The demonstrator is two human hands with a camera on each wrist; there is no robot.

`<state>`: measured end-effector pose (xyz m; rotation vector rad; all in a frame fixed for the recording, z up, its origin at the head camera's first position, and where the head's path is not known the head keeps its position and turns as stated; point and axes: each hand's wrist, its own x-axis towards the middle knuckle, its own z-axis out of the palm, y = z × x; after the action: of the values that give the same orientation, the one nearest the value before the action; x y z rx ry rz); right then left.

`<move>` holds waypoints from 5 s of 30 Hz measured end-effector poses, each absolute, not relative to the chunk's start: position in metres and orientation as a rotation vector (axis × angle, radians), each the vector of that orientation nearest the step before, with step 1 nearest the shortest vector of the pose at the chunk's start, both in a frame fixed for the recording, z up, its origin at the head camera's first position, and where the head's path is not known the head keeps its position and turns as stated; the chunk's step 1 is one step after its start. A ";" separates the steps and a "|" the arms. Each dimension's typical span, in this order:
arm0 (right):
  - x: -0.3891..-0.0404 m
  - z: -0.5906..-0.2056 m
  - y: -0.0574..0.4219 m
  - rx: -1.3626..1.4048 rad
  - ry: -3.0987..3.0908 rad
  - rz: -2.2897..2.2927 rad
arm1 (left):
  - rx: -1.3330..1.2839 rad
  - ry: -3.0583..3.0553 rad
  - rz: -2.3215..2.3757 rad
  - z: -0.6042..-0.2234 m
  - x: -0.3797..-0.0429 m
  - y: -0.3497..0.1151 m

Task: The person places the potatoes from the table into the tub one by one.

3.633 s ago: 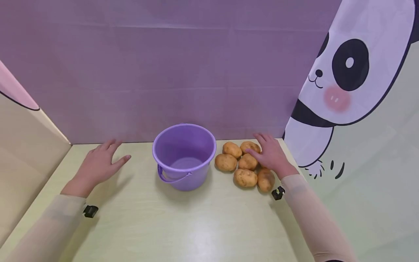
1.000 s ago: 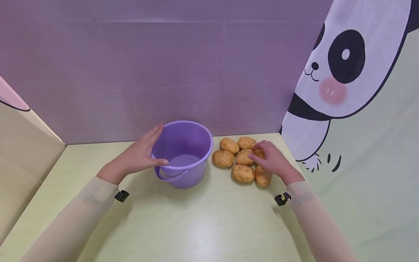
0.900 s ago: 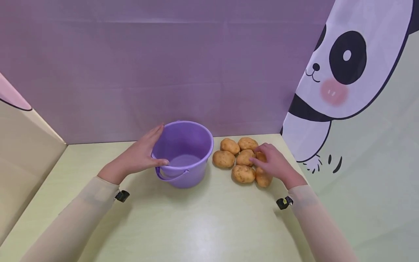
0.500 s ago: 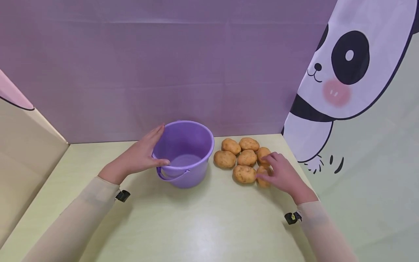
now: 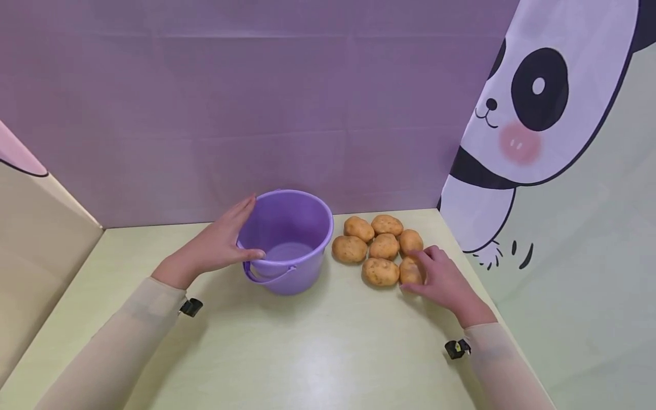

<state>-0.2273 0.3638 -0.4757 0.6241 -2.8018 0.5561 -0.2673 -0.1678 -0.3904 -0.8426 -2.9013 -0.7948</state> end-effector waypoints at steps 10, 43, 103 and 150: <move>-0.224 -0.478 0.361 0.586 -2.865 0.690 | -0.826 -2.918 -0.812 -0.391 -0.266 -0.168; -0.238 -0.454 0.356 0.717 -2.696 0.926 | -0.843 -2.901 -0.799 -0.393 -0.268 -0.167; -0.315 -0.348 0.206 1.196 -2.607 1.040 | -0.848 -2.873 -0.810 -0.394 -0.266 -0.167; -0.340 -0.340 0.133 1.456 -2.629 0.956 | -0.859 -2.882 -0.818 -0.394 -0.267 -0.167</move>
<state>-0.3401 0.1326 -0.3404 1.4559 -2.6289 0.9558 -0.2669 -0.1671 -0.3943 -0.8592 -2.8820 -0.8181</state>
